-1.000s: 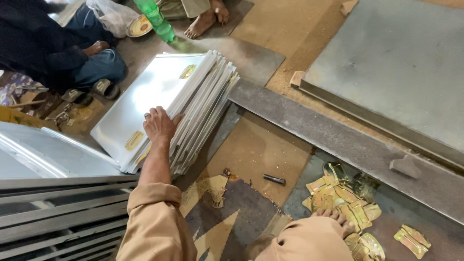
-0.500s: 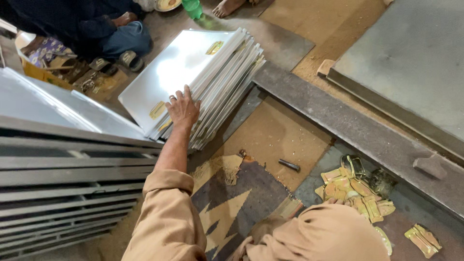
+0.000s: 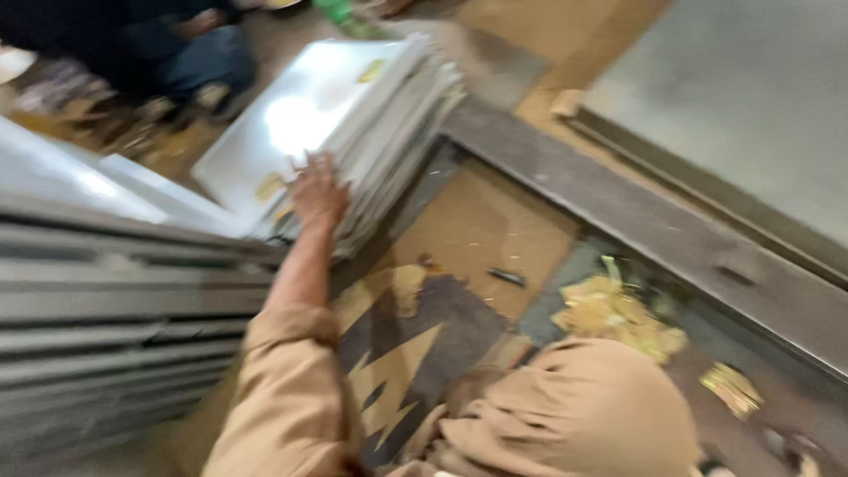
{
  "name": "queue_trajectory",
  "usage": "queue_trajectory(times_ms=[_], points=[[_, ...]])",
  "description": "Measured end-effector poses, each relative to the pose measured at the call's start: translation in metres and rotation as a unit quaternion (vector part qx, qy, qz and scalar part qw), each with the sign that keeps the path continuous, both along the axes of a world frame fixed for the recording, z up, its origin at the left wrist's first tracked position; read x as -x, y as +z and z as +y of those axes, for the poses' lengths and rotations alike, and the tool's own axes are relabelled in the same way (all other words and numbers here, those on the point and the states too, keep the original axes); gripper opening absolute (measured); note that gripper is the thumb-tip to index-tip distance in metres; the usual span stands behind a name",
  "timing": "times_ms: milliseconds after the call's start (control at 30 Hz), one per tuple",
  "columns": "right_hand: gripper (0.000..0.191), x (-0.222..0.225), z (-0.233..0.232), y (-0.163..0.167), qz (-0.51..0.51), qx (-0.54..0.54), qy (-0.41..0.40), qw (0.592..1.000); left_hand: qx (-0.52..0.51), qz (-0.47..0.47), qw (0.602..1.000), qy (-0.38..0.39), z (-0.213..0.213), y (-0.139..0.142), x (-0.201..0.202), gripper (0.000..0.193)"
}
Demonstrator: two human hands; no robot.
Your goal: The person sits on the workshop floor with a white metal panel across their lap and hammers brass hinge fittings onto its edge. They pick fittings one at a time from a pile on the floor, position each on the panel, and strike it with a hammer to attach it, repeating across the panel edge.
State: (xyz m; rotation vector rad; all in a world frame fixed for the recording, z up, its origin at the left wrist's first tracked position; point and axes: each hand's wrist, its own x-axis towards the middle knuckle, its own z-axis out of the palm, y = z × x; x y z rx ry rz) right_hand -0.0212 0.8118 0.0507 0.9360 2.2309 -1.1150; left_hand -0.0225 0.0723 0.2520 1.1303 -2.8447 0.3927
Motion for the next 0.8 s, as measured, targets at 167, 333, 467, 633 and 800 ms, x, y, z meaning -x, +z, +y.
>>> queue_trajectory(times_ms=[167, 333, 467, 633, 800], points=[[0.037, -0.058, 0.133, 0.021, 0.022, -0.040, -0.063, 0.997, 0.035, 0.152, 0.971, -0.181, 0.086, -0.020, 0.019, 0.082], [0.037, -0.174, 0.248, 0.070, 0.103, -0.105, -0.127, 0.981, -0.210, 0.046, 0.854, -0.475, 0.409, -0.150, 0.016, 0.082], [0.034, -0.205, 0.328, 0.091, 0.273, -0.221, -0.118, 0.929, -0.221, -0.138, 0.800, -0.541, 0.554, -0.236, -0.007, 0.082], [0.031, -0.215, 0.446, 0.101, 0.218, -0.438, -0.143, 0.861, -0.172, -0.153, 0.788, -0.572, 0.604, -0.251, 0.067, 0.082], [0.056, -0.214, 0.560, 0.096, 0.053, -0.583, -0.180, 0.790, -0.088, -0.090, 0.770, -0.626, 0.619, -0.228, 0.185, 0.082]])
